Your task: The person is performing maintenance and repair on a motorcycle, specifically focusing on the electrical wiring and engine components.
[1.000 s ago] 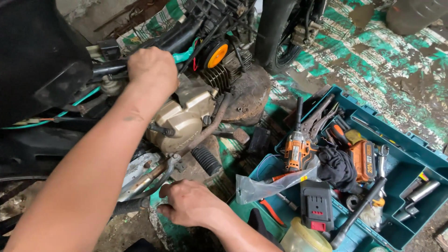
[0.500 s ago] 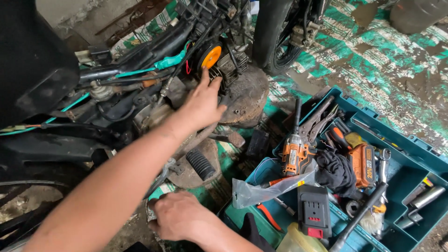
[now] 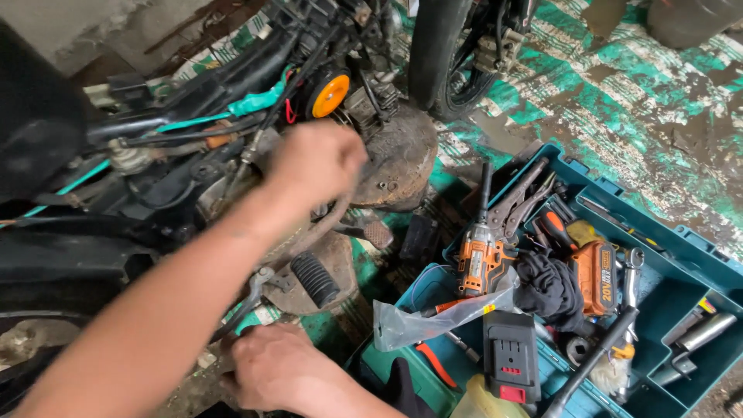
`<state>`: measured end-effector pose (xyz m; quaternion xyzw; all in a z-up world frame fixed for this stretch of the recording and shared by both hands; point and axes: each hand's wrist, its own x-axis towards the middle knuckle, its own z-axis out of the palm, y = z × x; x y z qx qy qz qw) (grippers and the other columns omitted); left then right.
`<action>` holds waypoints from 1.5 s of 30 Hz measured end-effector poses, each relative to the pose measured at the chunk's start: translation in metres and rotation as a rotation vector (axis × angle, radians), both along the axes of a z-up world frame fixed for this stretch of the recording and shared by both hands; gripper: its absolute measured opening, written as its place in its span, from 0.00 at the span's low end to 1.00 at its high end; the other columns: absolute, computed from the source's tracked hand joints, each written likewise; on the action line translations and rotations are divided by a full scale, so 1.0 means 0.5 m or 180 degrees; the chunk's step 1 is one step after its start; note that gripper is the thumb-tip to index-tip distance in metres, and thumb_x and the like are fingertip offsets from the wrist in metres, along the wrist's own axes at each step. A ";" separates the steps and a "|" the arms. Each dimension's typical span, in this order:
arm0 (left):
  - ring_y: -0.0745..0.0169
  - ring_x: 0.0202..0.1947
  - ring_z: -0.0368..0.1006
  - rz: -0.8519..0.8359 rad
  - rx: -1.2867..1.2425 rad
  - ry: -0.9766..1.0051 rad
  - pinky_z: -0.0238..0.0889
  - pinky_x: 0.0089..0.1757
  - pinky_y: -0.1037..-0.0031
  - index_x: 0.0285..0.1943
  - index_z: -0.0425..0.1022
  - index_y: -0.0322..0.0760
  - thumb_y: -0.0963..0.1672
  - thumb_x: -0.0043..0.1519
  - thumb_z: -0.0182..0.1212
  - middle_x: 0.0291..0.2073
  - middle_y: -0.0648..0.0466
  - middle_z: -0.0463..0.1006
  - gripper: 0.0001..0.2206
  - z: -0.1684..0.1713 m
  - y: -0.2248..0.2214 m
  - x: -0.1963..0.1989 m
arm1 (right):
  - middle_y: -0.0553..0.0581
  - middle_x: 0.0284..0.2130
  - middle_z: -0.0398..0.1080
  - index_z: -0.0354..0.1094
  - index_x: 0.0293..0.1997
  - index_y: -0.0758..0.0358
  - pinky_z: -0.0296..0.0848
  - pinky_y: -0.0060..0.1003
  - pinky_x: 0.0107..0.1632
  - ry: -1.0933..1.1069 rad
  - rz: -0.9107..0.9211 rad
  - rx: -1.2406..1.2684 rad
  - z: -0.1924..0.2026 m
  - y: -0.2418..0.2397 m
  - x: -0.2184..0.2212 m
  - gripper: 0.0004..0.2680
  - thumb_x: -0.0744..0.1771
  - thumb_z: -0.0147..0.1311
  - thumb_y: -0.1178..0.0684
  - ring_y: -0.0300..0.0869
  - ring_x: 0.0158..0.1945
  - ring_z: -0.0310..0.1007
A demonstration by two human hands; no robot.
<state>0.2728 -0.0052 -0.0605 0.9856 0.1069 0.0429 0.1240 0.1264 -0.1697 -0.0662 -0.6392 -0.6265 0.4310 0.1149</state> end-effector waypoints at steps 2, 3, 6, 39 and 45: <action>0.52 0.34 0.80 0.0164 0.0702 -0.1551 0.77 0.33 0.59 0.41 0.85 0.42 0.38 0.62 0.63 0.35 0.52 0.85 0.07 0.029 0.072 -0.006 | 0.70 0.51 0.82 0.79 0.58 0.67 0.76 0.59 0.59 -0.0082 -0.0025 -0.0015 0.010 0.001 0.004 0.21 0.73 0.46 0.37 0.64 0.58 0.79; 0.52 0.34 0.80 0.0159 0.0694 -0.1539 0.77 0.33 0.59 0.41 0.85 0.42 0.38 0.62 0.63 0.35 0.52 0.85 0.07 0.045 0.117 -0.007 | 0.70 0.51 0.82 0.79 0.58 0.67 0.76 0.59 0.59 -0.0071 -0.0031 -0.0023 -0.009 -0.001 0.000 0.21 0.73 0.46 0.37 0.64 0.58 0.79; 0.39 0.49 0.73 0.0890 0.2127 -0.1266 0.70 0.41 0.51 0.60 0.86 0.39 0.45 0.69 0.65 0.46 0.40 0.82 0.13 0.102 0.235 0.004 | 0.68 0.42 0.83 0.80 0.48 0.65 0.75 0.58 0.54 -0.0154 -0.0197 0.0403 -0.045 0.003 0.004 0.20 0.70 0.50 0.36 0.65 0.50 0.82; 0.18 0.82 0.22 0.1834 0.0502 0.0609 0.13 0.71 0.25 0.88 0.57 0.49 0.57 0.76 0.22 0.87 0.34 0.39 0.33 0.106 0.330 0.041 | 0.53 0.36 0.85 0.80 0.47 0.57 0.79 0.43 0.43 -0.0364 -0.3449 0.2814 -0.276 0.054 0.487 0.13 0.65 0.48 0.62 0.44 0.38 0.84; 0.11 0.76 0.34 0.1837 0.0704 0.0161 0.37 0.66 0.18 0.81 0.69 0.42 0.56 0.78 0.28 0.80 0.29 0.50 0.31 0.093 0.335 0.047 | 0.62 0.61 0.80 0.74 0.69 0.61 0.81 0.51 0.61 0.0108 -0.3641 0.2609 -0.370 0.175 0.681 0.16 0.71 0.64 0.53 0.53 0.64 0.82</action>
